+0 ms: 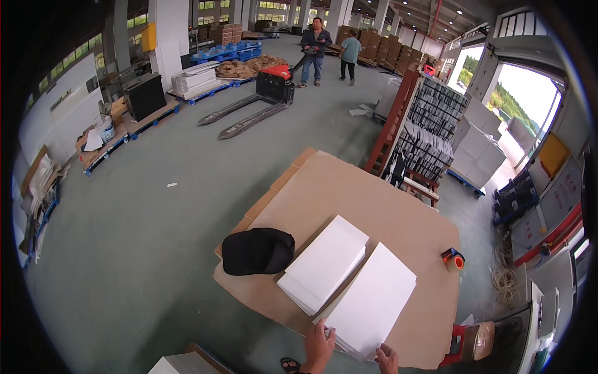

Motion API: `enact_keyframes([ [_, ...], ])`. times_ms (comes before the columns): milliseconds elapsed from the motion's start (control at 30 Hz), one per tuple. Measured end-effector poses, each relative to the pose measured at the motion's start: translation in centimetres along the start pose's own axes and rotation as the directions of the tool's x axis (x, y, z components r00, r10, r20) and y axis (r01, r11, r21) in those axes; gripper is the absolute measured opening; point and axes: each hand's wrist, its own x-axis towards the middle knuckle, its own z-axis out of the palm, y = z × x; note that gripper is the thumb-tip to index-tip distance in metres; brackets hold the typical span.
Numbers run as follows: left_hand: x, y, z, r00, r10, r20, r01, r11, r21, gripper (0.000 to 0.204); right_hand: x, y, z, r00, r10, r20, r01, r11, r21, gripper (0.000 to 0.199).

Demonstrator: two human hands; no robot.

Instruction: The person uses a pneumatic screwdriver to fasten screws into a white rectangular frame on a workbench. They then move to a pallet to inspect and stack white frame components, followed by placing a black panel into a frame and wiping the surface with a cloth.

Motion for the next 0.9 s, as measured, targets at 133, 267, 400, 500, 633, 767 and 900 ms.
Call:
enact_keyframes([
  [133, 0.3, 1.9, 0.7, 0.986, -0.165, 0.019, 0.165, 0.957, -0.238, 0.041, -0.8, -1.4, -0.4, 0.994, -0.11, 0.024, 0.108, 0.992, 0.062, 0.064],
  [267, 0.9, 3.8, 0.7, 0.986, -0.167, -0.002, 0.139, 0.825, -0.547, 0.035, -0.3, 0.2, -0.9, 0.991, 0.013, -0.134, 0.016, 0.977, 0.213, 0.06],
  [400, 0.8, 4.7, -3.5, 0.978, -0.172, 0.119, 0.204, 0.662, -0.721, 0.034, 0.5, -1.5, -1.6, 0.975, 0.035, -0.219, 0.03, 0.957, 0.29, 0.056],
  [500, -0.2, 4.2, -9.7, 0.976, -0.195, 0.095, 0.201, 0.652, -0.731, 0.034, 1.0, -6.0, -1.0, 0.956, -0.019, -0.293, 0.137, 0.912, 0.388, 0.066],
  [633, -3.4, 2.2, -19.2, 0.948, -0.312, 0.07, 0.279, 0.702, -0.655, 0.037, 2.2, -9.0, -1.4, 0.929, -0.226, -0.292, 0.322, 0.883, 0.34, 0.058],
  [767, -8.2, -4.7, -27.0, 0.892, -0.452, 0.019, 0.386, 0.739, -0.553, 0.035, 2.3, -10.9, 2.2, 0.92, -0.335, -0.202, 0.374, 0.903, 0.209, 0.059],
  [900, -14.5, -11.2, -32.2, 0.822, -0.557, -0.114, 0.352, 0.656, -0.668, 0.035, -0.8, -14.5, 8.0, 0.935, -0.309, 0.172, 0.315, 0.949, -0.008, 0.051],
])
